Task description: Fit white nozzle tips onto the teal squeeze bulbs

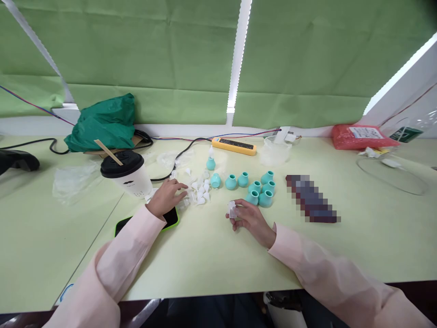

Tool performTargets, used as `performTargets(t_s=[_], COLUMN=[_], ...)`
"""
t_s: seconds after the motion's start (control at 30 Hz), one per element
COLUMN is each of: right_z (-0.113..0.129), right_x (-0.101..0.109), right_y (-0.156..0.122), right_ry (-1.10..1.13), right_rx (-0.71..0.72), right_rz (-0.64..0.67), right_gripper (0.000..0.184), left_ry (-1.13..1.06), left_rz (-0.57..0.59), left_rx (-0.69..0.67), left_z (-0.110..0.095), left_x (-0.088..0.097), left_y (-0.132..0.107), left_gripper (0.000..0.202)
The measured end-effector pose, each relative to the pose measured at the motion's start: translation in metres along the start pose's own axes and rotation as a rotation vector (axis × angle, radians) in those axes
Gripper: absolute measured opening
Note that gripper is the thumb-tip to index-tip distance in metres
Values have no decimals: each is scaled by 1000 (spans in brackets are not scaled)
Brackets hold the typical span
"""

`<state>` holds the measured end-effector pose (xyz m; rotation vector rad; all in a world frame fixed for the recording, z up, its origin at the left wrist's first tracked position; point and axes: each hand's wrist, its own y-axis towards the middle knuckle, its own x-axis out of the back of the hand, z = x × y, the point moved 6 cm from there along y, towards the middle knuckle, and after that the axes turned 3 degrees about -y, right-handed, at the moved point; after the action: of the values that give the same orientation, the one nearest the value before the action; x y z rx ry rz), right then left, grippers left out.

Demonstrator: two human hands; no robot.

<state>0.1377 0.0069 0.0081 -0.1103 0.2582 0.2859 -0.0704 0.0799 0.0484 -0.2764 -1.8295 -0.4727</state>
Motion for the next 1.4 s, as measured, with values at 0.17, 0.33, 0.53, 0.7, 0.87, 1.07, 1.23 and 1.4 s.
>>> performTargets(t_s=[0.17, 0.33, 0.53, 0.7, 0.87, 1.07, 1.23, 1.4], right_z=[-4, -4, -3, -3, -2, -1, -2, 0], right_x=[-1, -1, -1, -1, -1, 1, 1, -6], right_y=[0, 0, 0, 1, 1, 1, 2, 1], right_ry=[-14, -16, -9, -8, -5, 25, 74, 118], right_rx=[-40, -34, -46, -51, -54, -54, -50, -61], right_rz=[23, 13, 8, -3, -15, -40, -34, 55], right_gripper=[22, 22, 24, 24, 24, 27, 27, 27], left_ry=[64, 152, 289, 325, 328, 224, -425, -1141], left_rz=[-68, -8, 10, 36, 34, -44, -4, 248], left_rx=[-82, -21, 57, 33, -7, -13, -19, 62], left_z=[-27, -38, -44, -51, -50, -51, -61, -85], left_x=[-11, -10, -9, -13, -15, -7, 1, -19], left_y=[4, 7, 7, 11, 10, 11, 4, -7], left_gripper=[31, 25, 22, 18, 21, 19, 17, 22])
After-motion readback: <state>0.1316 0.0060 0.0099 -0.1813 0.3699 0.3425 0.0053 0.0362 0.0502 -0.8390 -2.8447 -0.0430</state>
